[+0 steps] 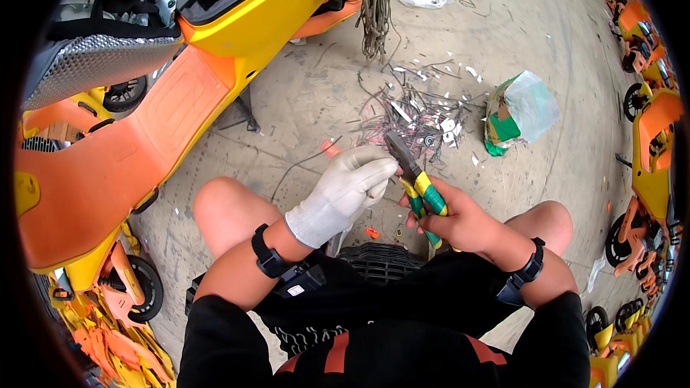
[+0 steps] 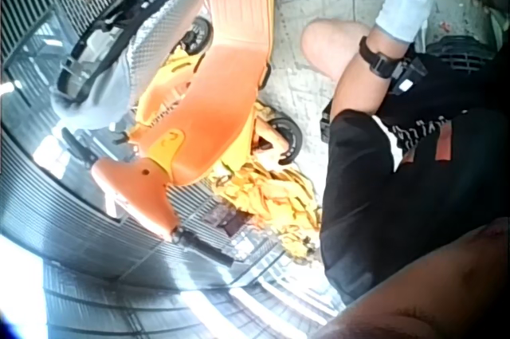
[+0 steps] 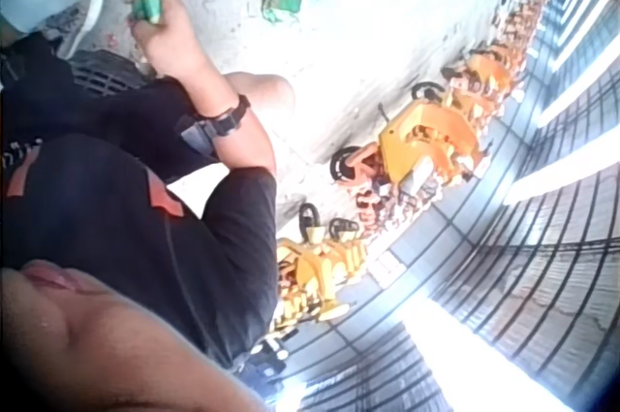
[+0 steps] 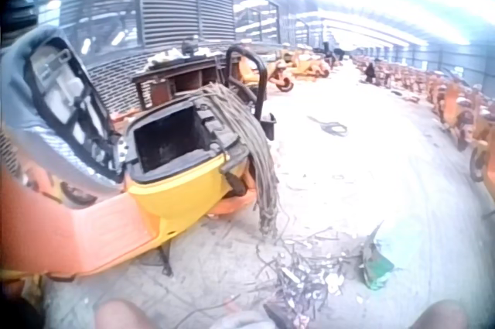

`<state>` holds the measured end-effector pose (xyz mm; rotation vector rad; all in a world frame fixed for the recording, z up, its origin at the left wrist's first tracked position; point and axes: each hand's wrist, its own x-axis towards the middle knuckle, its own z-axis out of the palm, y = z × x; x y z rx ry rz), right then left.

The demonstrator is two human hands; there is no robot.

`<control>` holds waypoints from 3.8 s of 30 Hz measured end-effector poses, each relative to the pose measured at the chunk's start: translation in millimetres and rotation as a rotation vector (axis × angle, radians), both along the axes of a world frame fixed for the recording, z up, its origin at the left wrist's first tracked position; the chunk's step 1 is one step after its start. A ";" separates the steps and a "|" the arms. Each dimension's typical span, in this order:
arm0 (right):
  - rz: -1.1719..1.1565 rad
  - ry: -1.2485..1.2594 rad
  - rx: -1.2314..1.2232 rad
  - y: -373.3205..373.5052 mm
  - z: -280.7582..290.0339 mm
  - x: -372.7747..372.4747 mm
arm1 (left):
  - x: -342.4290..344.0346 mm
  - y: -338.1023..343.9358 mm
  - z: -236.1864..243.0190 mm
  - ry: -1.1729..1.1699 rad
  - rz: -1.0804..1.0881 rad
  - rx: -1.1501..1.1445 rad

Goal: The person uses pliers to strip insulation from wires and connects them to a small component while sitting in an industrial workshop area.

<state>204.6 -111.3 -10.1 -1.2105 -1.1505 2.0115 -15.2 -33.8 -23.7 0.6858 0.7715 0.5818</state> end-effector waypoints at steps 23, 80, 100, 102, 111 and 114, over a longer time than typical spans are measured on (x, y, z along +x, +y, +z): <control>0.043 0.436 -0.339 7.0 15.7 15.5 | -4.5 -5.1 11.0 -0.147 -0.035 0.056; -0.044 -0.606 0.430 -7.4 6.6 -5.1 | 8.1 0.8 3.4 0.510 -0.068 0.622; -0.062 -0.298 0.108 -4.5 5.8 -19.4 | 17.5 -5.6 -6.9 0.197 0.170 0.008; -0.063 -0.245 0.076 -3.4 4.9 -17.8 | 19.8 -6.5 -2.1 0.183 0.196 -0.027; -0.060 0.000 -0.096 1.9 5.0 -7.5 | 15.1 -6.7 -2.7 0.045 0.189 -0.086; -0.067 0.086 -0.167 4.1 9.4 -5.2 | 11.4 -6.4 -6.9 -0.028 0.178 -0.085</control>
